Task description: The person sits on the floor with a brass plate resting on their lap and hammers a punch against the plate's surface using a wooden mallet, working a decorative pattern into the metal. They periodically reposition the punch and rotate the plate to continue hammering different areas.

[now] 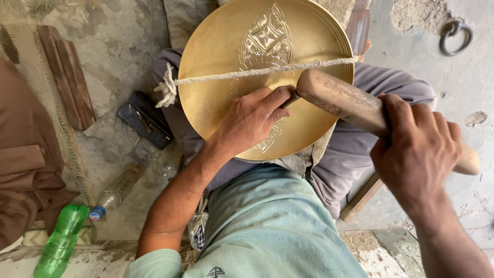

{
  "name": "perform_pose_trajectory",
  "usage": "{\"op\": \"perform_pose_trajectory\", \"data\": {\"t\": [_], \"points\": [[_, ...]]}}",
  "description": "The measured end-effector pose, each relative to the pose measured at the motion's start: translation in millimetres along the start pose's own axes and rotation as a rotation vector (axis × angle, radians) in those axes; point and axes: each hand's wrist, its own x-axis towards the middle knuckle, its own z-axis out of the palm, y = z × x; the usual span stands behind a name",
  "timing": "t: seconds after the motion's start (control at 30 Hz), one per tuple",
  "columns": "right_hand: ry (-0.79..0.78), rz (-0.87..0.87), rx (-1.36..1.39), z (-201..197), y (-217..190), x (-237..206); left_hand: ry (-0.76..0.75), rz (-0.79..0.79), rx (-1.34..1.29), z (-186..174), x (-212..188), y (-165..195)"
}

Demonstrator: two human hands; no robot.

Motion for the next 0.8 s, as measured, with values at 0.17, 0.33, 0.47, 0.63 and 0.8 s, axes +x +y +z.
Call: {"op": "perform_pose_trajectory", "data": {"t": [0.17,0.33,0.47,0.63,0.8], "points": [[0.027,0.131,0.261,16.3,24.9,-20.7,0.202,-0.204,-0.310,-11.5,-24.6,9.1],[-0.016,0.511,0.674,68.6,46.1,-49.7,0.299,-0.389,-0.444,-24.4,-52.2,21.6],[-0.028,0.680,0.813,111.4,48.0,-65.8,0.323,-0.438,-0.394,-17.9,-55.4,26.5],[0.087,0.670,0.883,127.4,43.5,-76.6,0.311,-0.429,-0.391,2.9,-45.3,28.2],[0.044,0.710,0.811,128.3,38.9,-77.0,0.300,-0.346,-0.318,21.1,-33.2,22.5]]}}
